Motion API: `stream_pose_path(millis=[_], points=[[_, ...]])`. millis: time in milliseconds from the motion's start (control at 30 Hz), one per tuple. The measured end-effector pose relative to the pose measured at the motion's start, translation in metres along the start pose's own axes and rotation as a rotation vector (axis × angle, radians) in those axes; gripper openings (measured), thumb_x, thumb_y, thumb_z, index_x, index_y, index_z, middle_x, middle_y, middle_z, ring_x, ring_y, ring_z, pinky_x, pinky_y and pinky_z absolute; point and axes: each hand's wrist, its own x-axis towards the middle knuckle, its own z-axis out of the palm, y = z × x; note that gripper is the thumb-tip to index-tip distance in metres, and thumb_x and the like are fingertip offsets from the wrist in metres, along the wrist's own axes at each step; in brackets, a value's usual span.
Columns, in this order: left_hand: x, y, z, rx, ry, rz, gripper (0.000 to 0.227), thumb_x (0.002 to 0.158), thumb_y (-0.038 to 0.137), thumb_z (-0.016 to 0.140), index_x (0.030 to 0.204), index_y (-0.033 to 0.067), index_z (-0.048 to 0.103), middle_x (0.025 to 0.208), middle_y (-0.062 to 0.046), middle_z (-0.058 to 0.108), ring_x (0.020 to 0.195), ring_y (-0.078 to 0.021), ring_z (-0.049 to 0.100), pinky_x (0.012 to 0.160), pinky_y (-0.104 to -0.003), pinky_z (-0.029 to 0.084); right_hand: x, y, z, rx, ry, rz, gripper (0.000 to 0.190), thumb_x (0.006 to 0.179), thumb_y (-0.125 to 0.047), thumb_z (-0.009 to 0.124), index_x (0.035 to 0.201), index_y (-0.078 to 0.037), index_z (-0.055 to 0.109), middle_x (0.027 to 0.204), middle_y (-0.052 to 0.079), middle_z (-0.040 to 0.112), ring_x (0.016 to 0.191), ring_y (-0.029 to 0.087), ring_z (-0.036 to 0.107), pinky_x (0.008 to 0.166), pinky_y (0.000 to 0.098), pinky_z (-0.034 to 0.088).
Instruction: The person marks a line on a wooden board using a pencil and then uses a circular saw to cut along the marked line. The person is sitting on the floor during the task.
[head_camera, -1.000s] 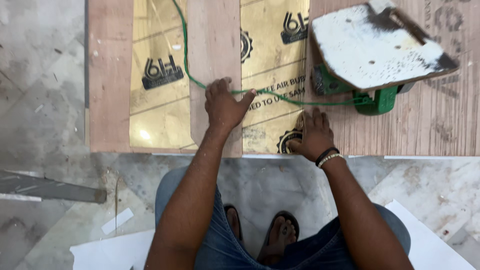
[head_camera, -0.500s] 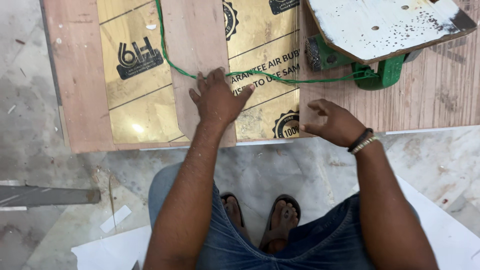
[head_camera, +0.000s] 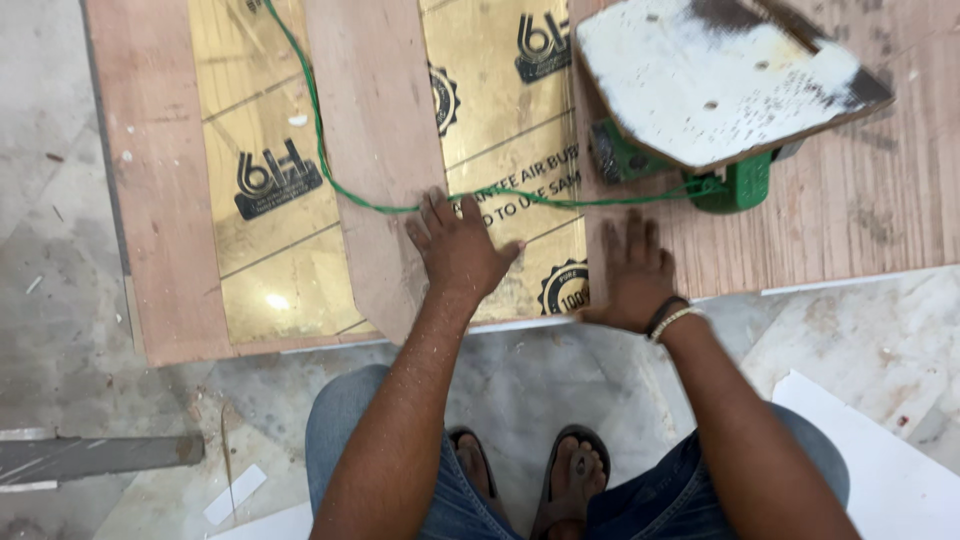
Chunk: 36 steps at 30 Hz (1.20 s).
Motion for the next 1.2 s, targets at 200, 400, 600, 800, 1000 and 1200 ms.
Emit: stream_pose_path(millis=[200, 400, 600, 800, 1000, 1200], points=[[-0.001, 0.001, 0.004, 0.004, -0.004, 0.015, 0.111, 0.076, 0.064, 0.078, 0.152, -0.0016, 0.032, 0.159, -0.037, 0.016, 0.151, -0.0503, 0.009, 0.117, -0.071, 0.011, 0.008, -0.012, -0.004, 0.026, -0.070, 0.050, 0.151, 0.058, -0.070, 0.088, 0.162, -0.012, -0.006, 0.165, 0.030, -0.021, 0.153, 0.054, -0.014, 0.118, 0.0695, 0.014], [-0.003, 0.007, 0.005, -0.018, -0.043, 0.009, 0.114, 0.077, 0.065, 0.078, 0.154, -0.0024, 0.027, 0.161, -0.038, 0.009, 0.152, -0.0525, 0.005, 0.118, -0.069, 0.015, 0.002, -0.019, -0.012, 0.030, -0.077, 0.075, 0.148, 0.062, -0.067, 0.088, 0.163, -0.012, -0.005, 0.166, 0.030, -0.020, 0.153, 0.054, -0.012, 0.119, 0.0683, 0.017], [-0.003, 0.009, 0.005, -0.022, -0.040, 0.006, 0.114, 0.078, 0.064, 0.077, 0.154, -0.0041, 0.026, 0.161, -0.039, 0.007, 0.152, -0.0529, 0.004, 0.118, -0.070, 0.014, -0.004, -0.022, -0.023, 0.032, -0.122, 0.073, 0.146, 0.065, -0.069, 0.087, 0.163, -0.011, -0.005, 0.166, 0.029, -0.023, 0.154, 0.053, -0.015, 0.120, 0.0668, 0.016], [-0.003, 0.008, 0.002, -0.021, -0.089, -0.001, 0.113, 0.081, 0.063, 0.076, 0.155, -0.0038, 0.023, 0.162, -0.038, 0.004, 0.153, -0.0529, 0.001, 0.119, -0.068, 0.012, -0.005, -0.024, -0.026, 0.022, -0.140, 0.084, 0.144, 0.067, -0.070, 0.085, 0.163, -0.011, -0.004, 0.167, 0.029, -0.024, 0.155, 0.052, -0.017, 0.121, 0.0661, 0.014], [-0.003, 0.009, -0.001, -0.016, -0.113, -0.008, 0.112, 0.083, 0.064, 0.074, 0.156, -0.0033, 0.021, 0.162, -0.039, 0.002, 0.153, -0.0532, 0.000, 0.120, -0.067, 0.012, -0.006, -0.025, -0.028, 0.018, -0.149, 0.086, 0.144, 0.068, -0.069, 0.085, 0.164, -0.011, -0.006, 0.166, 0.029, -0.025, 0.155, 0.052, -0.017, 0.121, 0.0657, 0.014], [-0.002, 0.009, 0.001, -0.013, -0.104, -0.012, 0.109, 0.084, 0.063, 0.073, 0.156, -0.0027, 0.023, 0.162, -0.038, 0.003, 0.153, -0.0533, 0.002, 0.120, -0.067, 0.012, -0.005, -0.022, -0.027, 0.025, -0.160, 0.083, 0.142, 0.069, -0.069, 0.084, 0.164, -0.012, -0.006, 0.167, 0.027, -0.026, 0.155, 0.050, -0.017, 0.122, 0.0659, 0.014]])
